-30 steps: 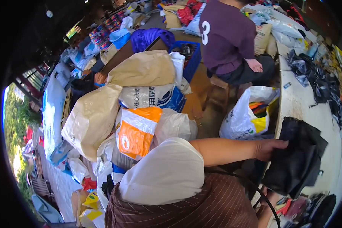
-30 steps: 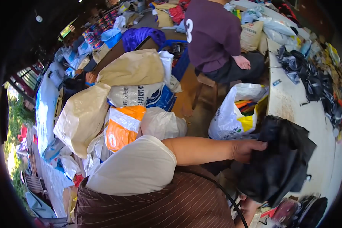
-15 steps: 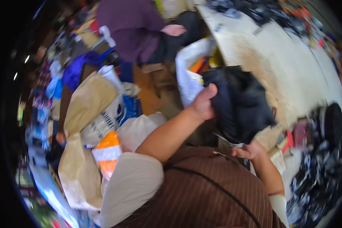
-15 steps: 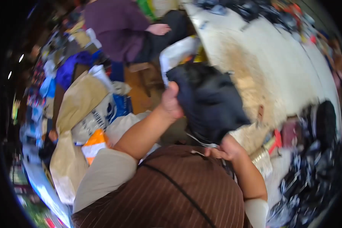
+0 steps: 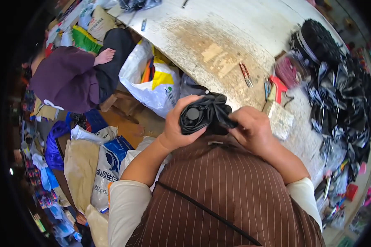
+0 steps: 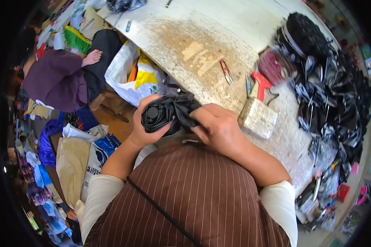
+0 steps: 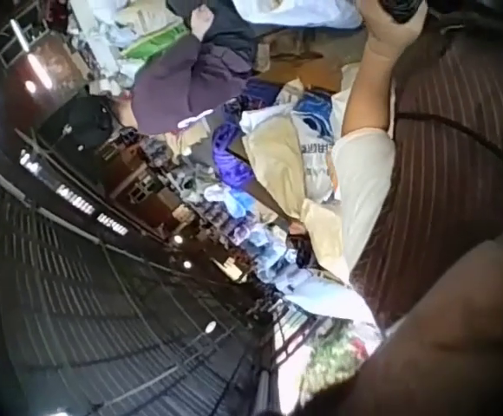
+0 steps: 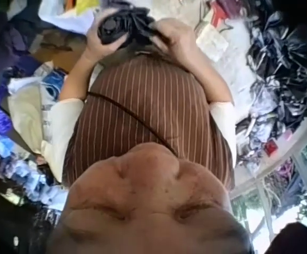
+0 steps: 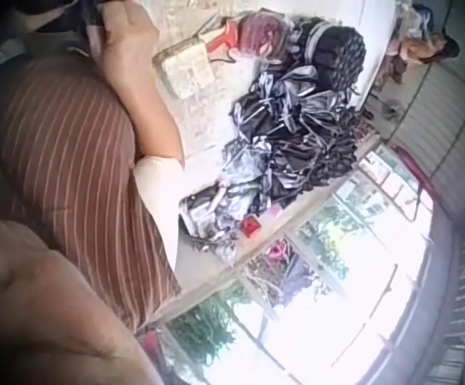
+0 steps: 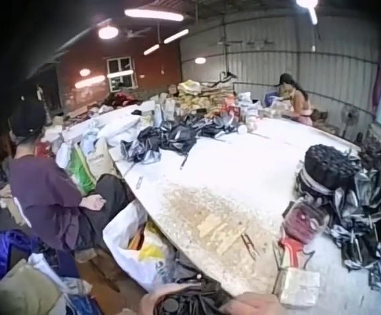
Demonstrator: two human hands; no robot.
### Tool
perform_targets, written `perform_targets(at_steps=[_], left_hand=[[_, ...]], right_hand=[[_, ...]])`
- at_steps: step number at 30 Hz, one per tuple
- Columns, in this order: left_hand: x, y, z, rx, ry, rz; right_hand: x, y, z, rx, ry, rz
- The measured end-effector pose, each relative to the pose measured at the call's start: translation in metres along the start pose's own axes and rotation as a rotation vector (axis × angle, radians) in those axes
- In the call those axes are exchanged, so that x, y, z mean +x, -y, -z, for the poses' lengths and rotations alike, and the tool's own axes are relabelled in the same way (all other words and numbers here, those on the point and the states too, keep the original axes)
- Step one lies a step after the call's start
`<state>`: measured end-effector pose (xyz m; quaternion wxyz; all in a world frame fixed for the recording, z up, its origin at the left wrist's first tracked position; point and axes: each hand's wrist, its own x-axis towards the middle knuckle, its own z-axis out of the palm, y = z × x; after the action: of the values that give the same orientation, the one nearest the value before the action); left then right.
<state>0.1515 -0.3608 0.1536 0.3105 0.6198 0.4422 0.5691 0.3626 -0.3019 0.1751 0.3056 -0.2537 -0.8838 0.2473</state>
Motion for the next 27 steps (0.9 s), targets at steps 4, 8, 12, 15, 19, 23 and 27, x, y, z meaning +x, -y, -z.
perform_targets(at_steps=[4,8,12,15,19,23,27], left_hand=[[-0.021,0.017,0.004,-0.263,0.149,-0.037],[-0.020,0.011,0.005,-0.384,0.435,-0.054],[-0.015,0.007,-0.008,-0.413,0.475,-0.087],[-0.013,0.010,-0.008,-0.456,0.507,-0.062],[-0.022,0.015,-0.009,-0.586,0.550,0.043],[-0.024,0.013,-0.014,-0.576,0.437,0.059],[-0.022,0.011,-0.020,-0.557,0.384,0.034]], right_hand=[[-0.016,0.018,0.052,0.560,0.009,0.193],[-0.015,-0.005,0.055,0.174,-0.069,0.012],[-0.024,-0.007,0.019,0.095,-0.033,0.103],[-0.020,0.005,0.031,0.283,0.035,0.089],[-0.020,0.016,0.074,0.709,-0.264,0.060],[-0.030,-0.006,0.063,0.291,0.042,0.166],[-0.042,-0.005,0.025,-0.071,0.130,0.148]])
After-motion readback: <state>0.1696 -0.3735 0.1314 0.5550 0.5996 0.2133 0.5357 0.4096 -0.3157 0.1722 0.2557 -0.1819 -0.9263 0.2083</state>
